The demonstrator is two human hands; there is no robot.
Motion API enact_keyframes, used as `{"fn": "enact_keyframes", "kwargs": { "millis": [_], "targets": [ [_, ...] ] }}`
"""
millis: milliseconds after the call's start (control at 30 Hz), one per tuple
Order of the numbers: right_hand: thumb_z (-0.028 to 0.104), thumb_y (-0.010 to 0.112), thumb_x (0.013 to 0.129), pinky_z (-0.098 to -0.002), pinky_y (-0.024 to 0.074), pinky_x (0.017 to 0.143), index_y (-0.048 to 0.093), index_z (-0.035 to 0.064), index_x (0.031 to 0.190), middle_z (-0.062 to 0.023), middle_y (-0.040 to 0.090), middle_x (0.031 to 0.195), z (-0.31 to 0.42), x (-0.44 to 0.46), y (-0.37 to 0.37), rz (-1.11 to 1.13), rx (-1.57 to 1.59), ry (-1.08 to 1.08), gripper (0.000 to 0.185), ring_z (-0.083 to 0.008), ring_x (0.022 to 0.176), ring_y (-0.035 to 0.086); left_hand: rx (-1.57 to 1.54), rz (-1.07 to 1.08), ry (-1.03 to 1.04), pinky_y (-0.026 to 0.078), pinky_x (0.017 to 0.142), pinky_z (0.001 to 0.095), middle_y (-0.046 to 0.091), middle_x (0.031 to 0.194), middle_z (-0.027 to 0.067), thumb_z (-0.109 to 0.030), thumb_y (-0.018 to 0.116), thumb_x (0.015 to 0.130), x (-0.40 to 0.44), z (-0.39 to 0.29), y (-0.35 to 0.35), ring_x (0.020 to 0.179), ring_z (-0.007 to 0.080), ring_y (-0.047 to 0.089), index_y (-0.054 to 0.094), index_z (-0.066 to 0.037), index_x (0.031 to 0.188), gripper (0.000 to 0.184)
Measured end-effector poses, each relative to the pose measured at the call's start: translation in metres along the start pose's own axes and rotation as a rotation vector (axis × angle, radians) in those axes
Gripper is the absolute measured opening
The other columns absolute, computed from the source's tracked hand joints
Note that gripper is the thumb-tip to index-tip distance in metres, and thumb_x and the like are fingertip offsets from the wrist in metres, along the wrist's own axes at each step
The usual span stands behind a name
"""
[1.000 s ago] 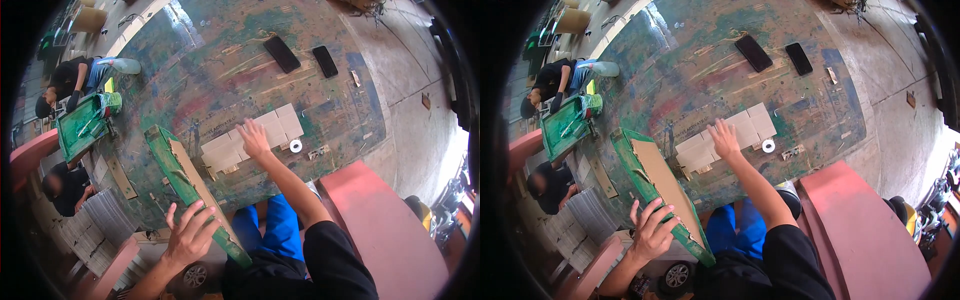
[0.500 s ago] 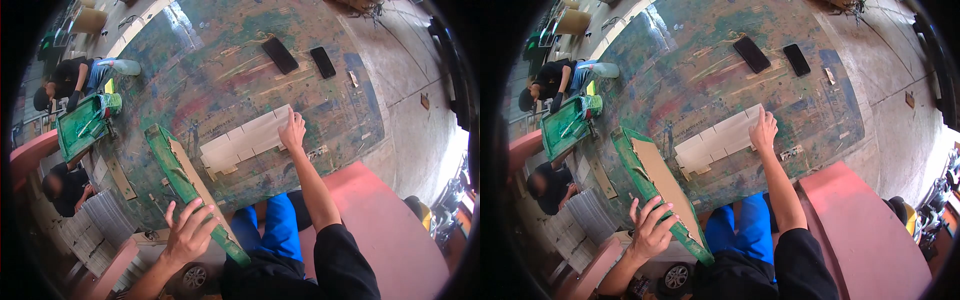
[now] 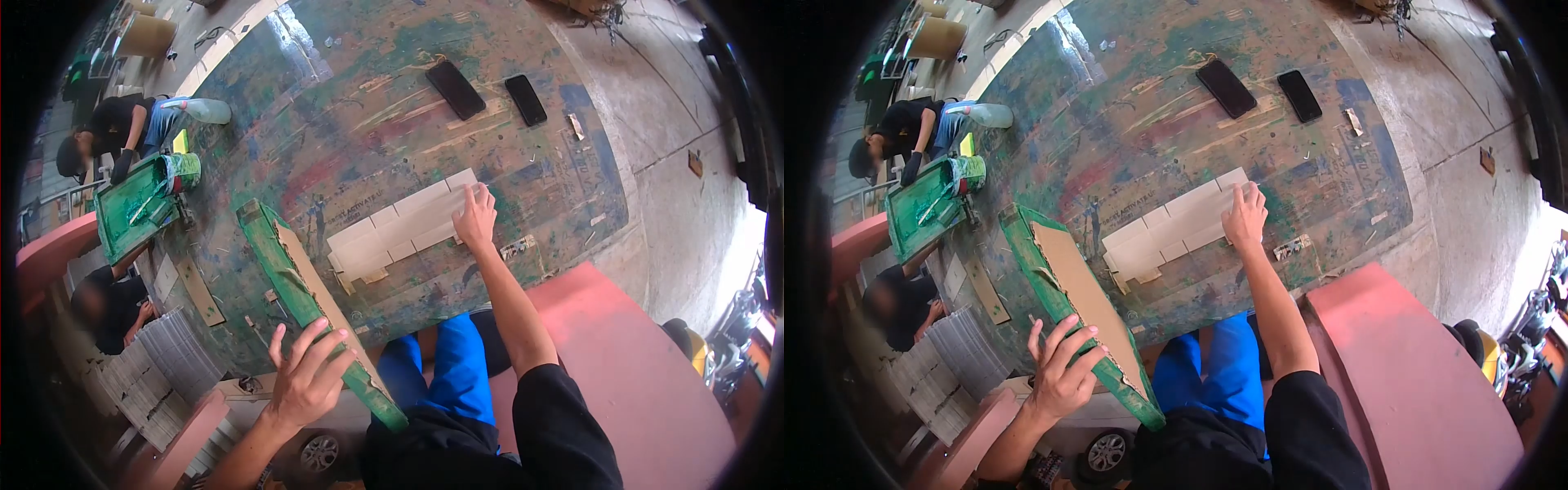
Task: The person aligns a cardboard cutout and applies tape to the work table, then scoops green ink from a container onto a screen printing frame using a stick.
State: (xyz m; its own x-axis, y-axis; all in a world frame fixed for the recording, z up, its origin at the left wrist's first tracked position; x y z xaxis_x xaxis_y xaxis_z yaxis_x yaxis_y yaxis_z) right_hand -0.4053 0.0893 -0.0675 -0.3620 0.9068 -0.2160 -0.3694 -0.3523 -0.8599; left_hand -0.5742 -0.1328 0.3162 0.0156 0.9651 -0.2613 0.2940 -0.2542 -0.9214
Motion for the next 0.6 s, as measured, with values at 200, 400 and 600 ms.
{"fn": "enact_keyframes", "kwargs": {
  "millis": [200, 400, 600],
  "targets": [
    [0.017, 0.076, 0.075, -0.0527, 0.0436, 0.104, 0.048, 0.0144, 0.144, -0.0185, 0.039, 0.15, -0.001, 0.0, -0.004, 0.064, 0.042, 0.023, 0.075, -0.0403, 0.136, 0.04, -0.015, -0.022, 0.024, 0.015, 0.118, 0.0608, 0.063, 0.129, 0.0049, 0.0, 0.064, 0.069, 0.001, -0.002, 0.0, 0.136, 0.0301, 0.048, 0.074, -0.015, 0.101, 0.037],
    [0.018, 0.079, 0.075, -0.0538, 0.0433, 0.102, 0.045, 0.0165, 0.147, -0.0207, 0.041, 0.148, -0.021, -0.003, -0.023, -0.037, 0.137, 0.053, 0.08, -0.0425, 0.132, 0.044, -0.005, -0.011, 0.013, 0.014, 0.119, 0.0596, 0.062, 0.13, 0.0033, -0.002, 0.067, 0.071, 0.002, -0.003, 0.0, 0.136, 0.0276, 0.048, 0.073, -0.016, 0.103, 0.036],
    [0.026, 0.083, 0.072, -0.0527, 0.0435, 0.097, 0.044, 0.0148, 0.147, -0.0203, 0.046, 0.139, -0.043, -0.045, -0.031, -0.05, 0.062, 0.087, 0.085, -0.0411, 0.125, 0.047, -0.018, -0.018, 0.026, 0.015, 0.118, 0.0607, 0.062, 0.13, 0.0045, -0.002, 0.066, 0.071, 0.005, -0.004, 0.001, 0.136, 0.0289, 0.047, 0.073, -0.015, 0.103, 0.036]
  ]
}}
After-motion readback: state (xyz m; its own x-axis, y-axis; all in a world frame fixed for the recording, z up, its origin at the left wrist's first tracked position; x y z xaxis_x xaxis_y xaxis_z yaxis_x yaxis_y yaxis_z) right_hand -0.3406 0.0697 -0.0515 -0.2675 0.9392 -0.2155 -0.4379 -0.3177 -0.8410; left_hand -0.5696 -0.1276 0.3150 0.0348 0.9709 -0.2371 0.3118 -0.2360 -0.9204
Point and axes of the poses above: each hand's wrist, its own x-axis towards the middle knuckle, its own y-axis out of the palm, z = x × y, the point moved 8 cm from there along x, towards the middle knuckle
